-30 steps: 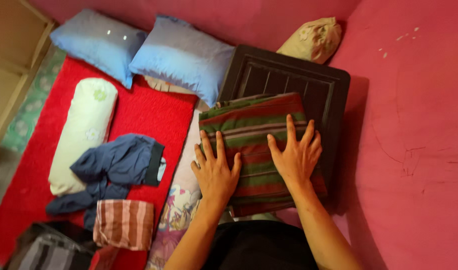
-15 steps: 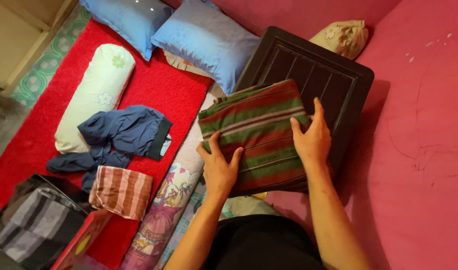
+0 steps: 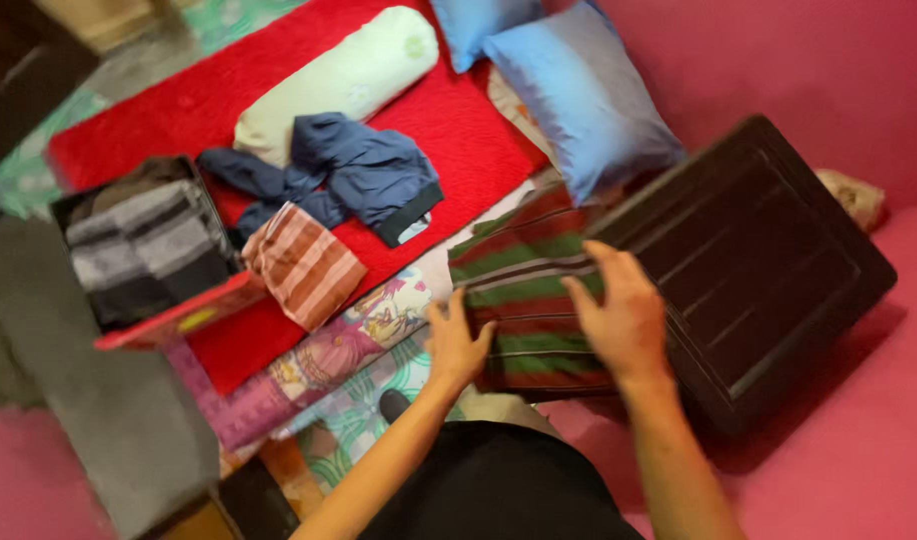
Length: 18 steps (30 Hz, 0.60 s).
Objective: The person folds several clothes and places them into a black storage bin, then slides the bin into a drawer of a brown dresser.
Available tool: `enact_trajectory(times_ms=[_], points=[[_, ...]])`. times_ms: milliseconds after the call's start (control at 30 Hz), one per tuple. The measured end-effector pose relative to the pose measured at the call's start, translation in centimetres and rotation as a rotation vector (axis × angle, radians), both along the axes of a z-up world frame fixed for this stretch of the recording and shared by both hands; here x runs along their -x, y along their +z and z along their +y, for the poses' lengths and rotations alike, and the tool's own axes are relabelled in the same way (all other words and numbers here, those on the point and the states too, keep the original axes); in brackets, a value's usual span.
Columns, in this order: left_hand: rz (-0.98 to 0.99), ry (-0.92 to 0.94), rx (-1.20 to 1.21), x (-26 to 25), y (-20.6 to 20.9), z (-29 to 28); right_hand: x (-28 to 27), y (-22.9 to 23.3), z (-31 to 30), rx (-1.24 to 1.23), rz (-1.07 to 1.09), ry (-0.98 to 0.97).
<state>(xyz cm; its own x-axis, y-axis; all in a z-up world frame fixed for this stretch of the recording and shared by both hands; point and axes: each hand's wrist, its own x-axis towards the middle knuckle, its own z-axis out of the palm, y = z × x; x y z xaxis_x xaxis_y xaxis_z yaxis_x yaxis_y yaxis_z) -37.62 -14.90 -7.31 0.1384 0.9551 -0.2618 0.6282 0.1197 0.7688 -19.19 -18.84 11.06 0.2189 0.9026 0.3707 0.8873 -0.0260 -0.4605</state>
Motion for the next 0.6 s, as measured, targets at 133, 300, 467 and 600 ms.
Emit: enact_trajectory(times_ms=[133, 300, 467, 600], points=[[0.13, 0.076, -0.205, 7.4, 1.9, -1.0, 8.0, 0.4, 2.4, 0.117, -0.11, 0.245], [0.141, 0.136, -0.458, 15.8, 6.5, -0.9, 13.2, -0.7, 5.1, 0.131, -0.21, 0.554], [0.271, 0.208, -0.537, 21.7, 8.5, -0.9, 17.4, -1.8, 7.1, 0.04, -0.143, 0.814], [0.3, 0.355, -0.517, 24.2, 8.6, -1.3, 20.9, -2.1, 9.2, 0.076, -0.08, 0.95]])
